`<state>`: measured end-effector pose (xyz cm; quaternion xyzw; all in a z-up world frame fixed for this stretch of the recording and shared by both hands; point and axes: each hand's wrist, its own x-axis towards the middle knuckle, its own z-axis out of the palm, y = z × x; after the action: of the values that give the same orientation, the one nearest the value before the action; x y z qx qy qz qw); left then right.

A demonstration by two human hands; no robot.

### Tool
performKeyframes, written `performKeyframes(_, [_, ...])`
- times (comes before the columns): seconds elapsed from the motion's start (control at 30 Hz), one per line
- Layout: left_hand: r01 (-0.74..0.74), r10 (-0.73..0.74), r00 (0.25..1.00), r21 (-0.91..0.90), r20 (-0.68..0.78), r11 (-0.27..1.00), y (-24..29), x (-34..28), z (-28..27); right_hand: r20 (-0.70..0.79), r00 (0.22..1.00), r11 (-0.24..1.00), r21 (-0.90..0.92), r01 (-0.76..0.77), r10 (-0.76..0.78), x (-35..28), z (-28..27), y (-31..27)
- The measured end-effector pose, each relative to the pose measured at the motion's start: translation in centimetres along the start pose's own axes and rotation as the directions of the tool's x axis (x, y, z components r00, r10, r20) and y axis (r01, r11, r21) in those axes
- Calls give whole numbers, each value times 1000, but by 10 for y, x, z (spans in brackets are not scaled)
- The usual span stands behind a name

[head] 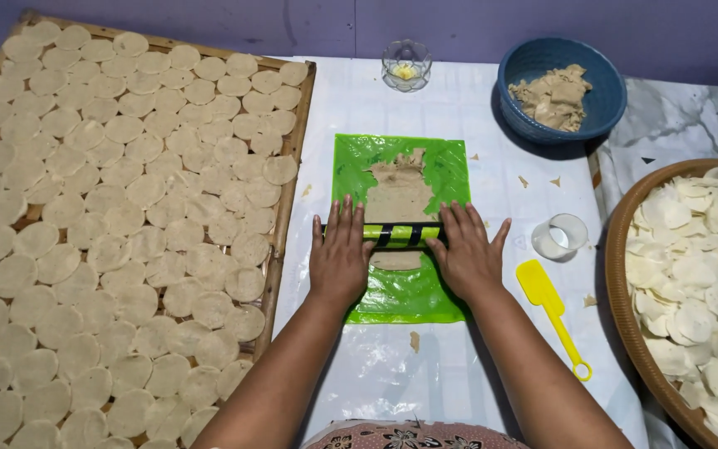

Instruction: Cutting out circular dough shapes and placing them on a tray to prepare crackers.

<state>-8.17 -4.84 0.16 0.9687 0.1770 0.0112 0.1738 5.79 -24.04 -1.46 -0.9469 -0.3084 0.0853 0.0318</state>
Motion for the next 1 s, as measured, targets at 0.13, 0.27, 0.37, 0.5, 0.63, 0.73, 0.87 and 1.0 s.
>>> performKeyframes(0.13, [33, -34, 998, -14, -57, 999, -2, 36, -5, -14, 999, 999, -12, -48, 48, 40, -8, -3])
performKeyframes(0.27, [83, -84, 995, -15, -55, 996, -13, 92, -1, -38, 998, 998, -25, -54, 53, 88, -11, 0])
performKeyframes(0.37, [114, -114, 993, 5, -40, 993, -21, 132, -3, 47, 998, 999, 16, -48, 47, 125, -21, 0])
performKeyframes(0.5, [180, -180, 981, 8, 68, 984, -26, 174, -14, 27, 998, 997, 51, -49, 48, 163, -32, -5])
performKeyframes(0.63, [220, -220, 974, 7, 58, 976, -29, 197, -21, -39, 999, 996, 81, -19, 23, 181, -46, -11])
performKeyframes(0.73, [229, -229, 973, -10, 41, 973, -25, 189, -29, -41, 999, 993, 118, -24, 29, 172, -55, -19])
performKeyframes(0.87, [228, -228, 973, 10, 38, 974, -17, 159, -33, 12, 1000, 997, 78, -7, 6, 151, -49, -18])
performKeyframes(1.0, [173, -173, 985, 16, -11, 985, -17, 125, -10, 45, 999, 999, 42, -10, 8, 118, -38, -17])
